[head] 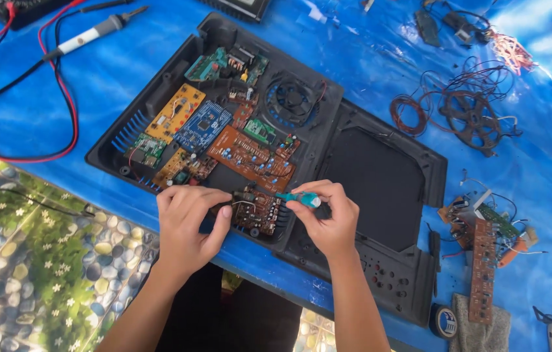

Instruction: Disassembling an induction cooker and inspecting the internal circuit boards with a diagnostic probe.

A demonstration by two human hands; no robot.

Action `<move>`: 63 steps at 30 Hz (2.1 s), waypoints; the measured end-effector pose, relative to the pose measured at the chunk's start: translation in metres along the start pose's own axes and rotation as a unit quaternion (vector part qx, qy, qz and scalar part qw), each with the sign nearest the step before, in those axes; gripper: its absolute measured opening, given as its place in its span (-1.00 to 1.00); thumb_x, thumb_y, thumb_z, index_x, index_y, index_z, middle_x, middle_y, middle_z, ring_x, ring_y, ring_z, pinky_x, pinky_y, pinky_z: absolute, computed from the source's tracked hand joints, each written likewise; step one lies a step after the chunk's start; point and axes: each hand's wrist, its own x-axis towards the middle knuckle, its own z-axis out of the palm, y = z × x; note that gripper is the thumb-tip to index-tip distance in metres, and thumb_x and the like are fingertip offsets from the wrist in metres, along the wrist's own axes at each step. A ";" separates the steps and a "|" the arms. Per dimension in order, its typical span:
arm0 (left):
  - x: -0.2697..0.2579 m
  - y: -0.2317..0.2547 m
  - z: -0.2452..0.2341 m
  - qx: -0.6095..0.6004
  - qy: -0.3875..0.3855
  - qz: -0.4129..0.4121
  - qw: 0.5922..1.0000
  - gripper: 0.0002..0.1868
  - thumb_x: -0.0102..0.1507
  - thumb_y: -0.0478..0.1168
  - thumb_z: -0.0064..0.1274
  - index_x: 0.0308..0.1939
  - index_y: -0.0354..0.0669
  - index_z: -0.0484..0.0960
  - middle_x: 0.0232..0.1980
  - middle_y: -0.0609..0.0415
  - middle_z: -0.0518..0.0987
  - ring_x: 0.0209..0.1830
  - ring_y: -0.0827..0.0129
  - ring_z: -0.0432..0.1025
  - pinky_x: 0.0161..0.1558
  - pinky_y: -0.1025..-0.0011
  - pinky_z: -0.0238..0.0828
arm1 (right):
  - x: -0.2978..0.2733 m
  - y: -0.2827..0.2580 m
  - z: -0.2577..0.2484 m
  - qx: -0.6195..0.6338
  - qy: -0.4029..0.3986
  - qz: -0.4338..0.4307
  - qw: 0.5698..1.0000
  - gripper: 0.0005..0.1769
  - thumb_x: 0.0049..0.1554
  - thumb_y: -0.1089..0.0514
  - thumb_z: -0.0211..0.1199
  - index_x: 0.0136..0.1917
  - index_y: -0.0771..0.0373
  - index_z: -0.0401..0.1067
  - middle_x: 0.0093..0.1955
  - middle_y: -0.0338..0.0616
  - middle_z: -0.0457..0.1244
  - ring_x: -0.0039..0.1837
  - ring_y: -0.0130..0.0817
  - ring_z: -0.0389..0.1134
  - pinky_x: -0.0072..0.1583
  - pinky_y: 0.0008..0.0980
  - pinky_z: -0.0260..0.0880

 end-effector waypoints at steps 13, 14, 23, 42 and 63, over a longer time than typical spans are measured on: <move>-0.013 -0.010 0.004 -0.048 0.032 0.033 0.998 -0.85 0.35 -0.20 0.11 -0.30 -0.01 0.74 -0.30 0.15 0.69 -0.25 0.24 0.53 0.15 0.15 0.28 | 0.006 -0.012 0.003 0.023 -0.033 -0.008 0.999 -0.83 0.27 0.31 0.23 0.07 0.50 0.48 -0.10 0.14 0.46 -0.17 -0.09 0.52 -0.17 -0.32 0.54; -0.013 -0.012 0.003 -0.050 0.030 0.033 0.998 -0.85 0.35 -0.20 0.11 -0.30 -0.01 0.74 -0.30 0.15 0.69 -0.25 0.24 0.53 0.15 0.15 0.28 | 0.007 -0.012 0.005 0.021 -0.032 -0.006 0.999 -0.83 0.27 0.31 0.23 0.07 0.50 0.48 -0.10 0.14 0.46 -0.17 -0.09 0.52 -0.17 -0.32 0.54; -0.008 -0.013 0.001 -0.030 0.024 0.044 0.998 -0.88 0.33 -0.25 0.13 -0.27 -0.04 0.76 -0.29 0.07 0.71 -0.29 0.16 0.53 0.06 0.16 0.31 | 0.002 -0.001 0.004 0.009 0.001 -0.028 1.000 -0.81 0.30 0.23 0.24 0.01 0.47 0.41 -0.15 0.10 0.44 -0.22 -0.15 0.50 -0.16 -0.34 0.54; 0.082 -0.077 -0.012 0.276 -0.286 0.045 0.916 -0.88 0.20 -0.06 0.33 -0.28 0.05 0.84 -0.32 0.03 0.56 -0.19 0.14 0.37 0.06 0.08 0.06 | 0.002 -0.014 0.004 0.067 0.050 -0.021 0.996 -0.52 0.36 0.32 0.12 0.41 0.30 -0.05 -0.06 0.32 0.31 -0.06 0.00 0.48 -0.07 -0.25 0.61; 0.112 -0.090 -0.026 0.153 -0.433 0.114 0.881 -0.84 0.34 0.00 0.18 -0.21 0.14 0.81 -0.26 0.27 0.64 -0.14 0.19 0.31 0.24 -0.01 -0.07 | 0.003 -0.018 0.006 0.060 0.049 0.001 0.997 -0.60 0.39 0.23 0.15 0.36 0.16 0.03 -0.17 0.24 0.27 -0.08 0.01 0.48 -0.06 -0.16 0.62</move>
